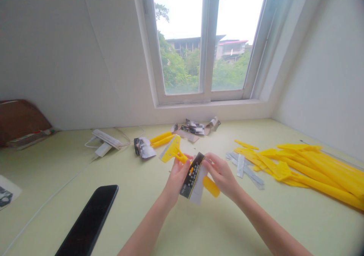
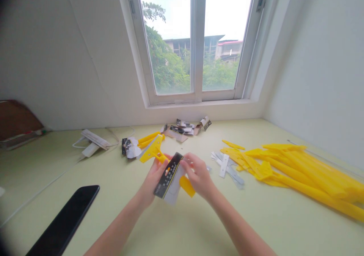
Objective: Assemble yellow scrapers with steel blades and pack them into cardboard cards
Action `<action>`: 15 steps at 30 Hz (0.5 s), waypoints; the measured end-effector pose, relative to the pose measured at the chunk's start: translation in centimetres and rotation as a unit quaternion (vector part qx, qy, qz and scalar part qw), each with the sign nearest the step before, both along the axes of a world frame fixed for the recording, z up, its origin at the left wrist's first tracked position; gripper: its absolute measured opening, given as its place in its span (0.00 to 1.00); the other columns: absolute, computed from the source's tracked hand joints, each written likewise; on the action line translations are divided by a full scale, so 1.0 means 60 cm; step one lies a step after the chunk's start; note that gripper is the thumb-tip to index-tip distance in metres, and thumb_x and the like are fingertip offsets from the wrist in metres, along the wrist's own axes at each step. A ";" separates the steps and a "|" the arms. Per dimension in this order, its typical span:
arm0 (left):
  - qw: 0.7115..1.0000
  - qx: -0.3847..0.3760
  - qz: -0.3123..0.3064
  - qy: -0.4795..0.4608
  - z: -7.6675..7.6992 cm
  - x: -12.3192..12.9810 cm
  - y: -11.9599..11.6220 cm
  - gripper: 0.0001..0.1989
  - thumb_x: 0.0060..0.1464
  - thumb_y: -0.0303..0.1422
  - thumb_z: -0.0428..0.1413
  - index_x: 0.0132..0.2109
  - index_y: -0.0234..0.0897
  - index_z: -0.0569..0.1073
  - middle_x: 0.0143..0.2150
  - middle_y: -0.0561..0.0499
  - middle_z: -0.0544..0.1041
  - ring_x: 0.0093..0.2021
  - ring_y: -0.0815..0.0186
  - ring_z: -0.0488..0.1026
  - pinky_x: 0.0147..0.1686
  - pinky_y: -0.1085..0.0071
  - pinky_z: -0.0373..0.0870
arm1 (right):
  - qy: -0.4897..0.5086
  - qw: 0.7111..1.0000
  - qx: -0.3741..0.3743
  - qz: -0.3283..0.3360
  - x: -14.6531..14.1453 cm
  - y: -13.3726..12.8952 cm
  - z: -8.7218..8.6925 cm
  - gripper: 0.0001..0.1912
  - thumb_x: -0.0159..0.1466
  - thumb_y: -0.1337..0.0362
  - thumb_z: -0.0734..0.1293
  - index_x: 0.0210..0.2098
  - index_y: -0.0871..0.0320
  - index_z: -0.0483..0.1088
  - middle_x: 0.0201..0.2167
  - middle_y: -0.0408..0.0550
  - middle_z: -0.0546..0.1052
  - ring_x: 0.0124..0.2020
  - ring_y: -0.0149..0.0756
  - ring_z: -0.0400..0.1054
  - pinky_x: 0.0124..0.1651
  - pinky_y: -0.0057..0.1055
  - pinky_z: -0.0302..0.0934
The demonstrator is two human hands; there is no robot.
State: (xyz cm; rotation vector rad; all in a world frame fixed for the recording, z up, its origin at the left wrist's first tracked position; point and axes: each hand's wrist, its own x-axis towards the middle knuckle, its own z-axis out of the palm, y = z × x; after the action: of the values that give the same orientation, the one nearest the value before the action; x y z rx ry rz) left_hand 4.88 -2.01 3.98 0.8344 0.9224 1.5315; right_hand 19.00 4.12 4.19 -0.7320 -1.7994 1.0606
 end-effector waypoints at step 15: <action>0.996 -0.003 0.010 0.094 -0.016 -0.004 0.002 0.15 0.44 0.34 0.57 0.42 0.35 0.72 0.42 0.47 0.75 0.41 0.60 0.71 0.38 0.69 0.67 | -0.035 0.976 -0.202 0.070 0.008 -0.003 0.017 0.22 0.54 0.51 0.64 0.46 0.52 0.60 0.43 0.49 0.68 0.37 0.36 0.67 0.32 0.31 0.65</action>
State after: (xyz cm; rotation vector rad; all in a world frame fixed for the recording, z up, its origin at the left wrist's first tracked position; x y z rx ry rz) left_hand 4.66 -1.90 3.00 0.9804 1.0732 1.4846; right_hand 19.45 3.93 5.19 -0.9018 -1.7317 1.5389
